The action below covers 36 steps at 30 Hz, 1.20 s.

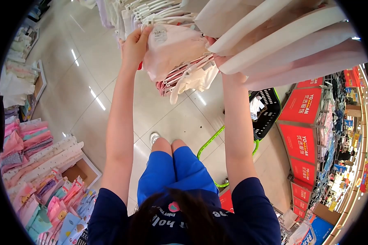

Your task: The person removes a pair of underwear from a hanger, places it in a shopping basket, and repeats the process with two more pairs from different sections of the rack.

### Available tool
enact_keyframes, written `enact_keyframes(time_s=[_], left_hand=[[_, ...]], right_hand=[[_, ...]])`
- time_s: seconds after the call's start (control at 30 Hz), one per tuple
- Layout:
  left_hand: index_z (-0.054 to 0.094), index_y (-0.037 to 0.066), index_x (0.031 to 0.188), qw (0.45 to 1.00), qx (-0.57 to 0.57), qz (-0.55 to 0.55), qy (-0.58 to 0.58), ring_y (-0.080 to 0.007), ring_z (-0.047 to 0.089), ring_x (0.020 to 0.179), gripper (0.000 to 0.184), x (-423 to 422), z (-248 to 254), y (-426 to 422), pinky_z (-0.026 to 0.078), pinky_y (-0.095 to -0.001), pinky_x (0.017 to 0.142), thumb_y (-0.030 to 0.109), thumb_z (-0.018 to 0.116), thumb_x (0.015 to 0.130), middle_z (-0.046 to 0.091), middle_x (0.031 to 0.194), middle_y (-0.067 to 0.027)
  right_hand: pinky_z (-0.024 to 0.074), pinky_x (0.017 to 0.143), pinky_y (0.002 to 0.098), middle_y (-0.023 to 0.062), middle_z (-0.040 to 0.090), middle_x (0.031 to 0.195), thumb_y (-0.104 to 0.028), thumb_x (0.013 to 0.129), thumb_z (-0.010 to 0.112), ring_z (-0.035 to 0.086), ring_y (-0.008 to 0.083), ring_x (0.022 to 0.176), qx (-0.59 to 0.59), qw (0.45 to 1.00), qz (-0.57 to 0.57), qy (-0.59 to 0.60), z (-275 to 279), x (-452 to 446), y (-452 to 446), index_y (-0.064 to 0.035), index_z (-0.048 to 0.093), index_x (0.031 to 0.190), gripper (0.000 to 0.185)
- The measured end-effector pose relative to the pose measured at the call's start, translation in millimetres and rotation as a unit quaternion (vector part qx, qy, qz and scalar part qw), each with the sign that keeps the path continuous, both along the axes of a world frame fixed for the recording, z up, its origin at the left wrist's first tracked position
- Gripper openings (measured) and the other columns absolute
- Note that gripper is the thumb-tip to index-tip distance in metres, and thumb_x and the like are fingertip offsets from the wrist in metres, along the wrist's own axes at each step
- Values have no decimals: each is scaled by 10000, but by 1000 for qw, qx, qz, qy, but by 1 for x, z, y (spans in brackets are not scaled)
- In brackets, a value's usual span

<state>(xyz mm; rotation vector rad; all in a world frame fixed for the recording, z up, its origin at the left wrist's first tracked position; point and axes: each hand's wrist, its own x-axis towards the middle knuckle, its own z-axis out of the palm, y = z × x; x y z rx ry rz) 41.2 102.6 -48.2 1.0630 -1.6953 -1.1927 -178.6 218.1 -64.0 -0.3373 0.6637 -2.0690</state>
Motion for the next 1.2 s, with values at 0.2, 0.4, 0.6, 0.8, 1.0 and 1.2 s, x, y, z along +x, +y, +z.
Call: enact_keyframes(time_s=[0.2, 0.4, 0.6, 0.8, 1.0, 1.2], left_hand=[[535, -2, 697, 1000, -5, -15, 10, -134, 399, 455, 319, -1, -16, -5, 346, -303, 453, 277, 505, 850, 464, 489, -64], [529, 58, 1001, 989, -127, -5, -83, -271, 531, 564, 245, 13, -25, 33, 416, -351, 540, 236, 507, 834, 539, 620, -133], [366, 1, 1216, 995, -68, -71, 19, -290, 410, 1119, 492, 48, -50, 126, 323, -356, 921, 153, 550, 786, 419, 1212, -176], [396, 31, 1193, 966, 56, -247, -55, -307, 439, 1094, 502, 87, 31, 252, 353, -359, 900, 220, 588, 769, 454, 1181, -168], [519, 61, 1016, 953, -59, -175, -239, -326, 578, 773, 267, 122, 86, 290, 462, -402, 619, 182, 557, 781, 580, 917, -179], [509, 80, 1001, 908, -146, -162, -358, -360, 574, 693, 189, 136, 138, 291, 450, -434, 553, 123, 453, 825, 586, 835, -188]], right_hand=[[510, 815, 336, 175, 544, 941, 31, 787, 522, 542, 326, 950, 18, 1000, 6, -5, -8, -4, 3, 78, 488, 946, 169], [446, 816, 387, 138, 525, 941, -247, 877, 425, 551, 277, 879, 260, 959, -37, 110, 11, 71, 61, 6, 463, 897, 256], [459, 754, 356, 140, 529, 1023, -246, 897, 371, 552, 243, 879, 214, 970, -4, 112, 34, 112, 120, -30, 475, 873, 241], [450, 752, 324, 96, 524, 1069, -238, 904, 391, 537, 203, 911, 223, 968, 89, 72, 93, 165, 171, -29, 500, 916, 236], [451, 778, 297, 97, 512, 1106, -206, 918, 366, 531, 170, 937, 193, 959, 175, 116, 136, 199, 211, -15, 486, 1080, 277], [444, 792, 284, 77, 504, 1128, -188, 896, 417, 531, 150, 941, 151, 944, 249, 153, 151, 194, 234, -76, 336, 1267, 396]])
